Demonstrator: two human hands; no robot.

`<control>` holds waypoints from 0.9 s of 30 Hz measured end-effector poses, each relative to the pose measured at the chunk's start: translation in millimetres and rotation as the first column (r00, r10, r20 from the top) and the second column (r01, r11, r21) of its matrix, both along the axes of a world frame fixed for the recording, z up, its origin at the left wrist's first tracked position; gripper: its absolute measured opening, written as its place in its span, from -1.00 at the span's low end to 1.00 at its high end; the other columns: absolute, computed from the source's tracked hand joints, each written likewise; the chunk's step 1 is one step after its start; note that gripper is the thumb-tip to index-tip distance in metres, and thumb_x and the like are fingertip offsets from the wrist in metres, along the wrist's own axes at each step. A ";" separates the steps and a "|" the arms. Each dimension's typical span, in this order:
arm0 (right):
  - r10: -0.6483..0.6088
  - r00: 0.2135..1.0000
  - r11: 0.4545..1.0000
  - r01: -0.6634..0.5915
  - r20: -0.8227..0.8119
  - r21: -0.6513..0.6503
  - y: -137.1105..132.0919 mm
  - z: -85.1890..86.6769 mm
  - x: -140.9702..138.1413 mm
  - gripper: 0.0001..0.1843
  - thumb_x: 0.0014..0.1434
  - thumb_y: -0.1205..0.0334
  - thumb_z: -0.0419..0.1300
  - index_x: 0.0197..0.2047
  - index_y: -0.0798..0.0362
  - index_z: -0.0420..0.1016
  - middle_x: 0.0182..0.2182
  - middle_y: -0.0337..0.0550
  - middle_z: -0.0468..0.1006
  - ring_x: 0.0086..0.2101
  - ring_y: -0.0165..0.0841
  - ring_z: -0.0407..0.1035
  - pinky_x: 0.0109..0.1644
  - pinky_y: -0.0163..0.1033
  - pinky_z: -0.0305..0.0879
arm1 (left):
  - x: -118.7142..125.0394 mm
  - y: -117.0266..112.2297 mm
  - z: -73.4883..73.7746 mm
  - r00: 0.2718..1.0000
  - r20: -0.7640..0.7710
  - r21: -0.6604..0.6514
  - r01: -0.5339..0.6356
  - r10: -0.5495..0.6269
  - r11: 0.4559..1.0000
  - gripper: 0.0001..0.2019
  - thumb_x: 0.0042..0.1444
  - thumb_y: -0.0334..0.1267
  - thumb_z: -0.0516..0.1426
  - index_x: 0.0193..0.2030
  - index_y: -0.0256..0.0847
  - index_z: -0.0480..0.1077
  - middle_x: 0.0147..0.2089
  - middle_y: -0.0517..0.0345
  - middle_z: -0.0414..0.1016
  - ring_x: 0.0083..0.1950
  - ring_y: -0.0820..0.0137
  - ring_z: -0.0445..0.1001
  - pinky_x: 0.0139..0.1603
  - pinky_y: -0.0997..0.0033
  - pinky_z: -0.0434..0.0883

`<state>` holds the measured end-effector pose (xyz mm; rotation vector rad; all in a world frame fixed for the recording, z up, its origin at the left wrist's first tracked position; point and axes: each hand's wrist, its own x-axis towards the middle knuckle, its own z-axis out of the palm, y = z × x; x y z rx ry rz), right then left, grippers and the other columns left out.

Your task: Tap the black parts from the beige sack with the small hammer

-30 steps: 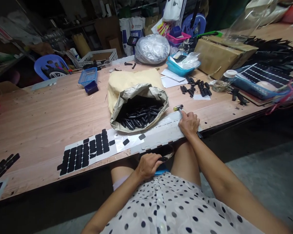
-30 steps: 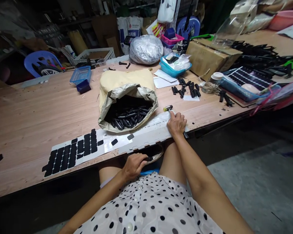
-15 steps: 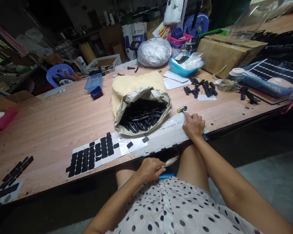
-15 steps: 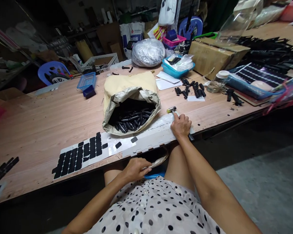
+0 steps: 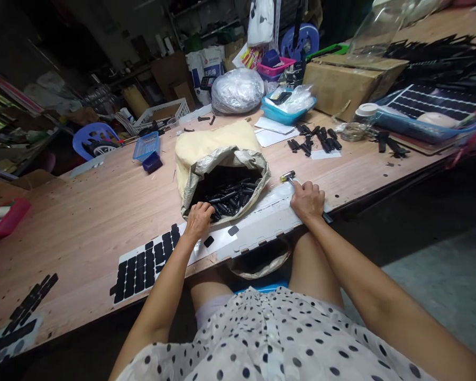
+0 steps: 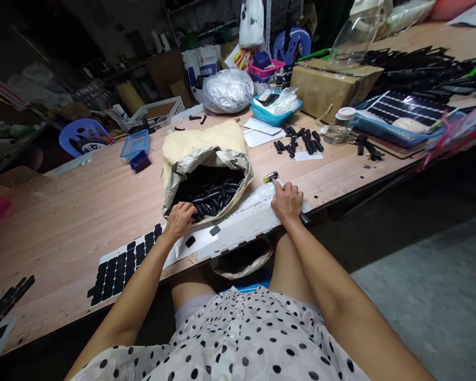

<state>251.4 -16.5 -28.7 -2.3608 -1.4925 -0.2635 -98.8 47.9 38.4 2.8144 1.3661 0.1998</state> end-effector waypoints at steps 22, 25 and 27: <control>-0.044 0.974 0.999 0.041 -0.224 -0.017 1.4 11.5 13.0 -0.62 0.29 0.27 0.01 0.03 0.10 0.57 -0.13 0.18 0.46 -0.10 -0.07 0.26 -0.09 -0.07 0.14 | 64.7 -77.9 -68.0 0.784 0.589 -0.268 -0.037 0.194 0.963 -0.86 0.00 -0.32 0.36 -0.27 -0.10 0.56 -0.30 0.19 0.46 -0.18 0.30 0.43 -0.08 0.28 0.43; -0.006 0.940 0.993 0.044 -0.341 0.105 -14.3 18.5 11.2 -0.63 0.28 0.23 0.01 0.00 0.08 0.59 -0.18 0.13 0.48 -0.15 -0.09 0.33 -0.07 -0.04 0.26 | 67.9 -77.2 -68.9 0.759 0.609 -0.306 -0.041 0.229 0.951 -0.86 -0.02 -0.34 0.36 -0.28 -0.11 0.57 -0.30 0.19 0.44 -0.19 0.33 0.44 -0.11 0.31 0.44; 0.136 0.905 0.963 -0.024 -0.402 0.270 -35.8 22.8 -3.8 -0.59 0.31 0.17 -0.01 0.08 0.05 0.55 -0.18 0.07 0.51 -0.16 -0.12 0.37 -0.03 -0.02 0.34 | 70.3 -77.2 -69.2 0.754 0.611 -0.325 -0.038 0.241 0.945 -0.86 -0.02 -0.35 0.36 -0.29 -0.11 0.58 -0.31 0.20 0.43 -0.19 0.33 0.44 -0.12 0.32 0.43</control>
